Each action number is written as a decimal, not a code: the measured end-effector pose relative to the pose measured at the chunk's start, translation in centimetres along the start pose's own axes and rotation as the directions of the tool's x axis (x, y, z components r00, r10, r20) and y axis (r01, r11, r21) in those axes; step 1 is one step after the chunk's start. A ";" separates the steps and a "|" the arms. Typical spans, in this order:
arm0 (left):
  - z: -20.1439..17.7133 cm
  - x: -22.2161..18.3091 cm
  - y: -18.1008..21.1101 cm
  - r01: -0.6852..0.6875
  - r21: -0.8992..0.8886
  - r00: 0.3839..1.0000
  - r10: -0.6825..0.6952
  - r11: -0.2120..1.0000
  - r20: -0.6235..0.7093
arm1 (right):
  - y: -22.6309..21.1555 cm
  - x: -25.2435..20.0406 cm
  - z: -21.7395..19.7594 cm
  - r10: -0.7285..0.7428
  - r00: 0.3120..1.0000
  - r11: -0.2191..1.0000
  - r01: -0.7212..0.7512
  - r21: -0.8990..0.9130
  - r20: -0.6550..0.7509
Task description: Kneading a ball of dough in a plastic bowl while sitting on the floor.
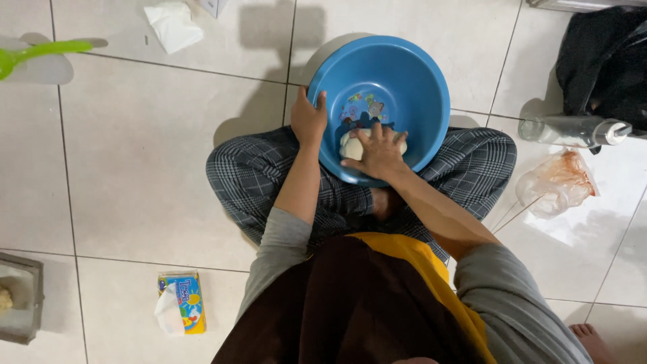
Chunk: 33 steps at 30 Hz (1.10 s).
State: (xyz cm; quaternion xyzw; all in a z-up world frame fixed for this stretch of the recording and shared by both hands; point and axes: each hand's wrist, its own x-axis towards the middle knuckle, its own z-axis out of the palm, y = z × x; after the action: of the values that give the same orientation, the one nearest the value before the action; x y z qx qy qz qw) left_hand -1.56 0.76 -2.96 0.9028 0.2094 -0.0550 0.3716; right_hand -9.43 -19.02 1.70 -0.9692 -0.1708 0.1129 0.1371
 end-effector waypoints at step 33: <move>-0.5 0.0 1.3 -0.056 -0.016 0.998 0.056 0.998 0.022 | 6.7 14.1 7.1 0.281 0.873 0.951 -0.308 -0.004 -0.398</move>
State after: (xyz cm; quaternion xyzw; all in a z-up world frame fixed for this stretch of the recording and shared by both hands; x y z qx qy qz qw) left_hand -1.06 0.30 -1.75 0.9047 0.1802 -0.0532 0.3823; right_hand 3.65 -18.31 -9.41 -0.9907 0.0062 -0.0698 0.1169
